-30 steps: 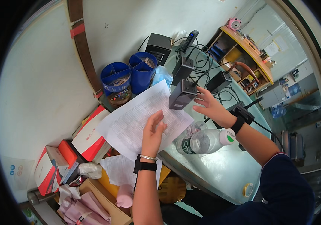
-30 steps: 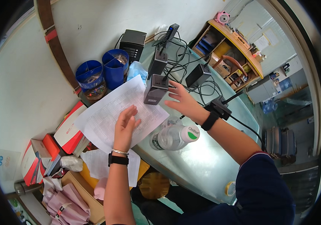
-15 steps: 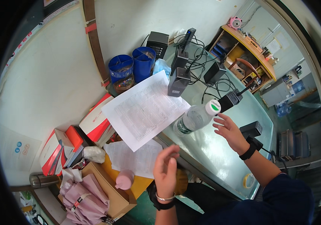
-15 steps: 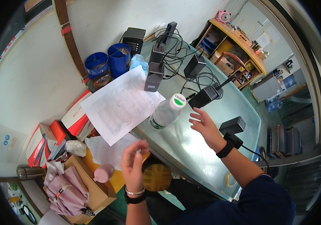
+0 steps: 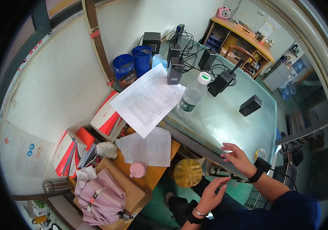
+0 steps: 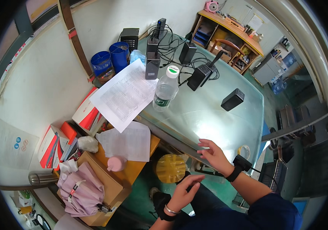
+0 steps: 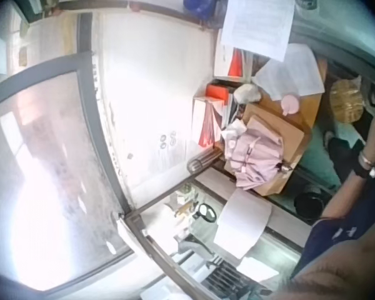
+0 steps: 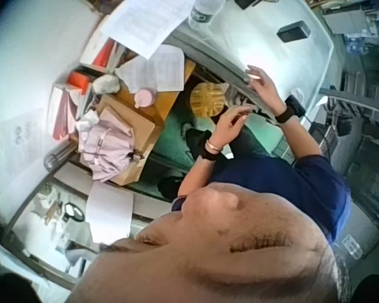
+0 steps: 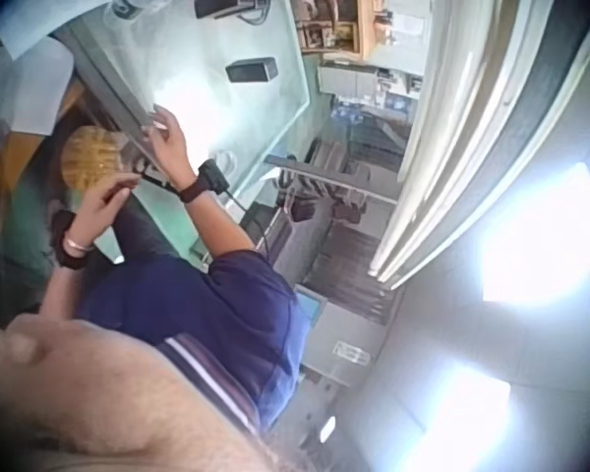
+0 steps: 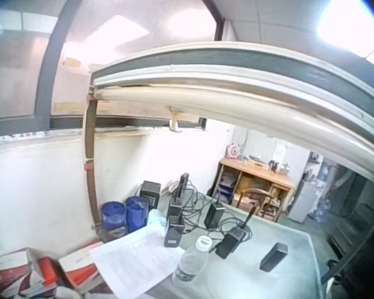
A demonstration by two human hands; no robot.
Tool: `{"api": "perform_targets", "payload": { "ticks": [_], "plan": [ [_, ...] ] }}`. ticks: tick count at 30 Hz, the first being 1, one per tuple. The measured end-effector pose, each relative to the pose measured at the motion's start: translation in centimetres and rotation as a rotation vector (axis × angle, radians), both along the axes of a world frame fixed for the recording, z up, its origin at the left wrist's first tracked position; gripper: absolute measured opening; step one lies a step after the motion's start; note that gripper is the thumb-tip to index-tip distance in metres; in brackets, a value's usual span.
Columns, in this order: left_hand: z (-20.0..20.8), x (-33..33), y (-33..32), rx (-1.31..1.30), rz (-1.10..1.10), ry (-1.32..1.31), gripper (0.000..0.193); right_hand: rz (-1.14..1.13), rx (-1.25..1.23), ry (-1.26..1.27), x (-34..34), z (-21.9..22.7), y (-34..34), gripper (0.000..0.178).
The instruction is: Organizing blue metal sheets into a drying rack in a fabrication workshop.
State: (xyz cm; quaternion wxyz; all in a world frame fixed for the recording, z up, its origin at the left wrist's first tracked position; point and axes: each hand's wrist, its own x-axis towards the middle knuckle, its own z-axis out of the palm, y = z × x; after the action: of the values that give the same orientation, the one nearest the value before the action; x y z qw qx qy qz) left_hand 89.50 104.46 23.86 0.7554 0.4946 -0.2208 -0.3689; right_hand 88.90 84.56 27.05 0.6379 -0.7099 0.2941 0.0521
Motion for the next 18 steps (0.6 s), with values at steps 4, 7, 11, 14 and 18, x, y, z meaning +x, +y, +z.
{"api": "perform_targets", "payload": {
  "ticks": [4, 7, 11, 14, 18],
  "plan": [
    [-1.0, -1.2, 2.5, 0.049, -0.09, -0.011, 0.028, -0.027, -0.124, -0.114, -0.5, 0.8, 0.5, 0.041],
    [-2.1, -1.1, 3.4, 0.106, -0.095, 0.012, 0.028, -0.052, -0.133, -0.143, -1.2, 0.3, 0.6, 0.04],
    [-2.1, 0.0, 3.2, 0.154, -0.074, -0.03, 0.028, 0.002, -0.335, -0.092, -3.2, -2.7, 0.1, 0.038],
    [-2.6, 0.6, 2.9, 0.165, -0.009, -0.026, 0.027, 0.097, -0.699, -0.102, -3.3, -4.2, -0.3, 0.038],
    [-3.1, 1.0, 2.2, 0.187, 0.075, 0.0, 0.026, 0.218, -1.049, -0.204, -3.0, -5.2, -0.6, 0.039]
  ]
}}
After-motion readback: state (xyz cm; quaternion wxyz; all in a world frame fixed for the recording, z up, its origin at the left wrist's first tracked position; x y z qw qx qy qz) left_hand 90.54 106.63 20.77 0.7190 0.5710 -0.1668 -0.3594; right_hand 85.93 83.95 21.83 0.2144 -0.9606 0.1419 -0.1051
